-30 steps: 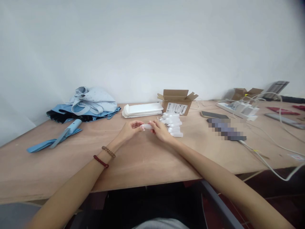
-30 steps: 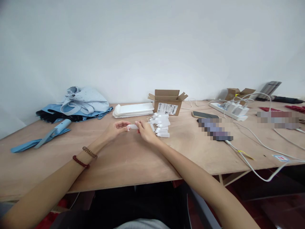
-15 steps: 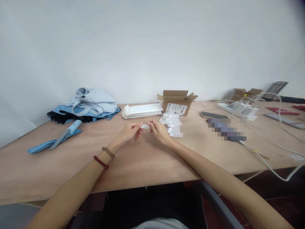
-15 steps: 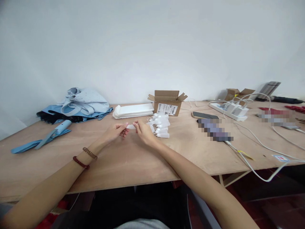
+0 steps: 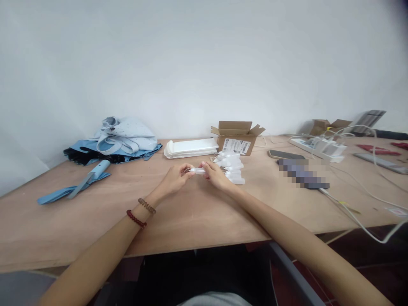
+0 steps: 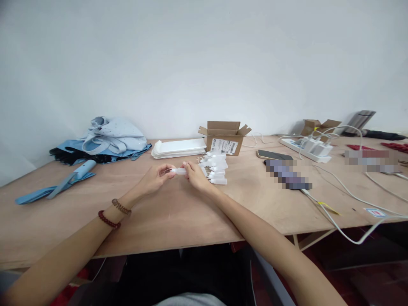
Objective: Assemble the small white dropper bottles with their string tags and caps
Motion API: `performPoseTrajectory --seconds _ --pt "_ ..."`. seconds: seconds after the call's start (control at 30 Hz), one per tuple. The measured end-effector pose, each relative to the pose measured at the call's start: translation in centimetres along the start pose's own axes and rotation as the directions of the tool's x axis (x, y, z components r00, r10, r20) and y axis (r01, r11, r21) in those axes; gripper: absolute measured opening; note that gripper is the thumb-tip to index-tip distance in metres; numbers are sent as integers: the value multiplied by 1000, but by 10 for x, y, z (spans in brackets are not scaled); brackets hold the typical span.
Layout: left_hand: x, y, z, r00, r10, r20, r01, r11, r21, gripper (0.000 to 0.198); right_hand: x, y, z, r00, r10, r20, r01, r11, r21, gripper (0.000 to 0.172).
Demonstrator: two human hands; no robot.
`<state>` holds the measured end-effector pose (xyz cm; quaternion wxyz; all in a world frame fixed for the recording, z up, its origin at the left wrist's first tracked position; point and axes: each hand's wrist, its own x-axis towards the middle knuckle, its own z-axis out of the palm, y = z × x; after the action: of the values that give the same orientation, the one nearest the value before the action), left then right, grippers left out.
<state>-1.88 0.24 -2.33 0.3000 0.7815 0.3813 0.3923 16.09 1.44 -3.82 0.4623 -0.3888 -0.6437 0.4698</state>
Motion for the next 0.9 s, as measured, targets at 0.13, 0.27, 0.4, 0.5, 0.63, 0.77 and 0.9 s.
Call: performPoseTrajectory --seconds 0.13,0.27,0.4,0.5,0.63,0.77,0.9 --pt "2 -1 1 999 -35 -37 31 995 -90 24 -3 -3 -1 997 -48 -56 37 984 -176 38" --pt "4 2 -2 984 -161 -70 140 961 -236 32 -7 -5 -1 942 -336 17 296 803 -518 24" --pt "6 6 -6 948 -317 -6 285 862 -420 38 -7 -4 0 901 -422 101 396 703 -590 17" --pt "5 8 -8 924 -380 45 363 832 -418 41 -7 -5 0 902 -418 106 391 690 -608 17" --pt "4 7 -9 917 -394 63 385 834 -394 42 -8 -5 0 903 -409 128 393 670 -629 18" --pt "5 2 -7 938 -334 93 341 843 -416 43 -10 -7 1 933 -348 97 320 672 -668 21" --pt "5 3 -6 966 -255 54 253 873 -417 40 -12 -11 2 959 -282 38 247 757 -605 26"
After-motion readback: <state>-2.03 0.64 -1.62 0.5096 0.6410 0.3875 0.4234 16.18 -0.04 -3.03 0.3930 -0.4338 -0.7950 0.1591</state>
